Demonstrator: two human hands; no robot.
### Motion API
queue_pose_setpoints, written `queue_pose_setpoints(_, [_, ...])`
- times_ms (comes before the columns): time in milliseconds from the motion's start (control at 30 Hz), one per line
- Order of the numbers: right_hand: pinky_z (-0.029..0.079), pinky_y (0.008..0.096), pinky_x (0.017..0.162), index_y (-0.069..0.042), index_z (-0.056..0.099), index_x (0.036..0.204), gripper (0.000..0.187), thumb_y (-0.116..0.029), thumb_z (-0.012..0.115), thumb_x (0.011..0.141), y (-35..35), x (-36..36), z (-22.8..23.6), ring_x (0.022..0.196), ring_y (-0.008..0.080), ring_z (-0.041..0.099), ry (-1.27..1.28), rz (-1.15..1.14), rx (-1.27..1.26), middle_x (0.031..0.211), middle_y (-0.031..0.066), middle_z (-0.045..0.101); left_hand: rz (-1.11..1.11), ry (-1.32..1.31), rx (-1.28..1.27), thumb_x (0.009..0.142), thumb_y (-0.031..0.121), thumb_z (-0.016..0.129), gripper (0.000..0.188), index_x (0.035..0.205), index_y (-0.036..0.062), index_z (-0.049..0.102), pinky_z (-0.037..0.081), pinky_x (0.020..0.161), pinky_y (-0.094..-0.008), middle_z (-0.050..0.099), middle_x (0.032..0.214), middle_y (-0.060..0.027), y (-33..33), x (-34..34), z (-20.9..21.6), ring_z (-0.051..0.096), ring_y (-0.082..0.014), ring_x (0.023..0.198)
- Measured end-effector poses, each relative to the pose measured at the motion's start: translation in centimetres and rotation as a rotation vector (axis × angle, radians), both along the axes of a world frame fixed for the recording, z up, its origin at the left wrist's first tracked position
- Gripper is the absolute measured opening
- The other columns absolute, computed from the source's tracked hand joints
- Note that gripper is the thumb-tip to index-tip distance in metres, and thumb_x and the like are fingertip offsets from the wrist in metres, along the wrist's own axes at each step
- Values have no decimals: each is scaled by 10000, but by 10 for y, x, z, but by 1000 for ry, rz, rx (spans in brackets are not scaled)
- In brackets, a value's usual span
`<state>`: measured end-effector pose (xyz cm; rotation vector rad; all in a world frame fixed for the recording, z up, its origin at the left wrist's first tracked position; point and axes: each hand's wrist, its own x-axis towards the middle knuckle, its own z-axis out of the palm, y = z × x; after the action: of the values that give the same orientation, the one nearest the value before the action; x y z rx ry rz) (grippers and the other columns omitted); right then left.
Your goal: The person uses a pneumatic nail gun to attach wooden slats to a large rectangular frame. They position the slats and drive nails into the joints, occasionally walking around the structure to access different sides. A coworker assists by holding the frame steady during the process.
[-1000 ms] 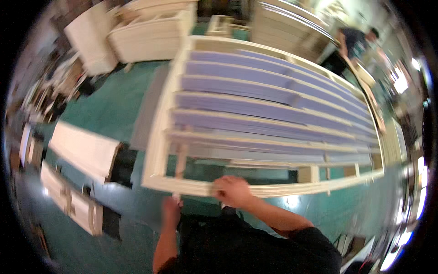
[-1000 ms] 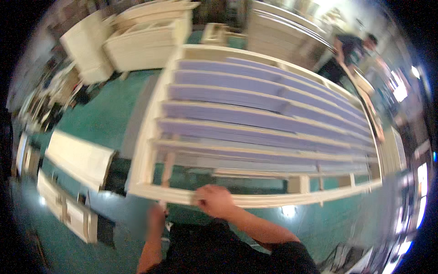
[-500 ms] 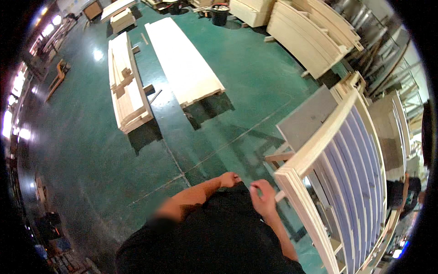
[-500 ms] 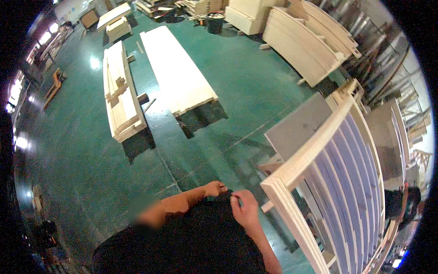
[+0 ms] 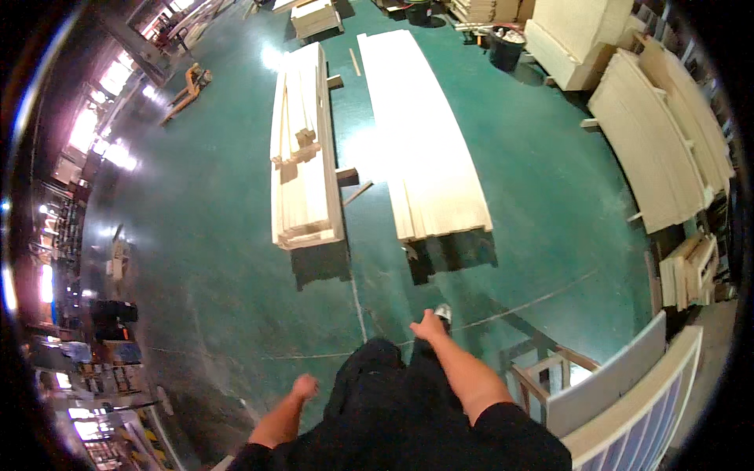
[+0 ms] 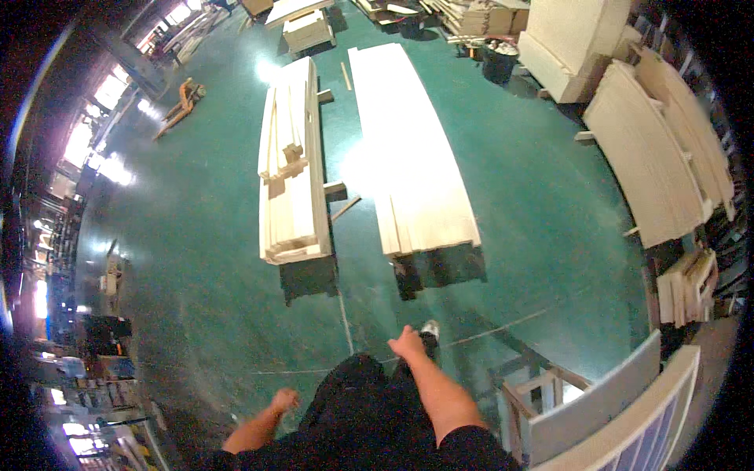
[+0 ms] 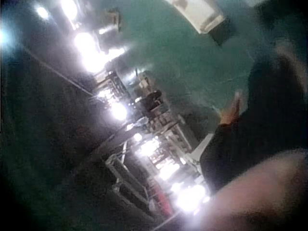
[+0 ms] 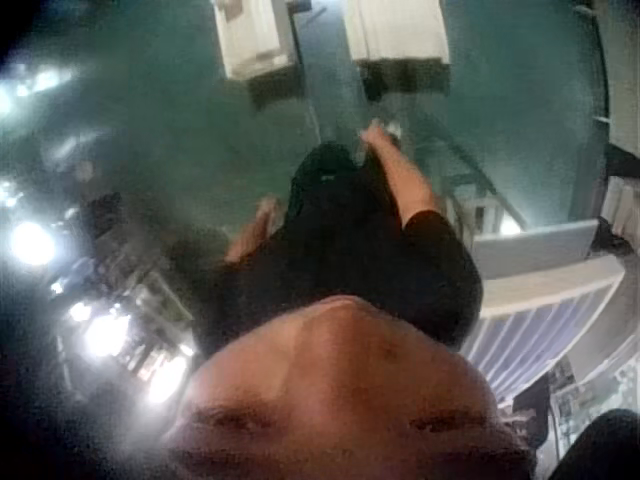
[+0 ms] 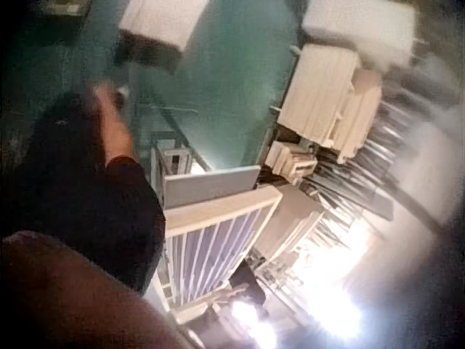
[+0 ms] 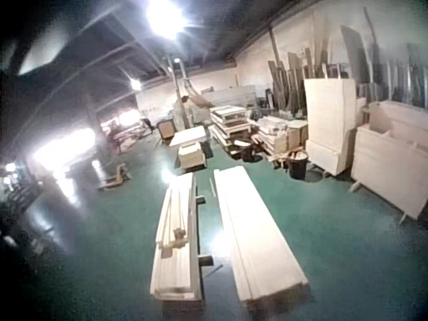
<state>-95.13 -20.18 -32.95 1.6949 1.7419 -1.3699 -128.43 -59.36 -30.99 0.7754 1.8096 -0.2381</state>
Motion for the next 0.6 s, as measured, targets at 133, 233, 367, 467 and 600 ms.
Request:
queue_pose_setpoints(133, [461,541,1076,-75,337,1537,940,-495,794,831,117,-62,-6,1357,410,496,-162,93,-6,1508,199,448,678,-65,-44,966,354,629,359,1053,31,759,573,733,-403,765,1022,-128,-33,37,4,723,-253,873])
queue_pose_setpoints(233, [464,542,1068,-79,319,1551,991,-505,813,806,180,-115,-18,1370,405,469,-202,70,69,1508,203,443,795,-294,38,975,426,637,428,1090,32,758,556,784,-411,766,1045,-102,8,18,5,706,-248,943])
queue_pose_setpoints(367, [458,539,1077,-62,238,1596,1106,-496,836,773,254,-187,-100,1379,410,447,-200,9,78,1518,207,425,826,-86,-344,993,402,626,385,1083,41,726,544,788,-400,732,986,-67,131,-73,-38,672,-210,934])
queue_pose_setpoints(467, [431,530,1106,-59,163,1633,1205,-506,852,751,310,-261,-156,1397,407,414,-336,-24,24,1565,206,374,844,-95,-299,1016,379,601,354,1091,46,692,531,769,-383,698,947,-53,248,-158,-72,658,-197,885])
queue_pose_setpoints(600, [307,517,1219,-24,110,1638,1345,-543,898,680,384,-327,-293,1521,384,290,-420,-219,123,1676,231,222,953,-179,-175,1044,359,576,312,1094,61,656,517,760,-356,674,940,-30,408,-263,-149,637,-189,840])
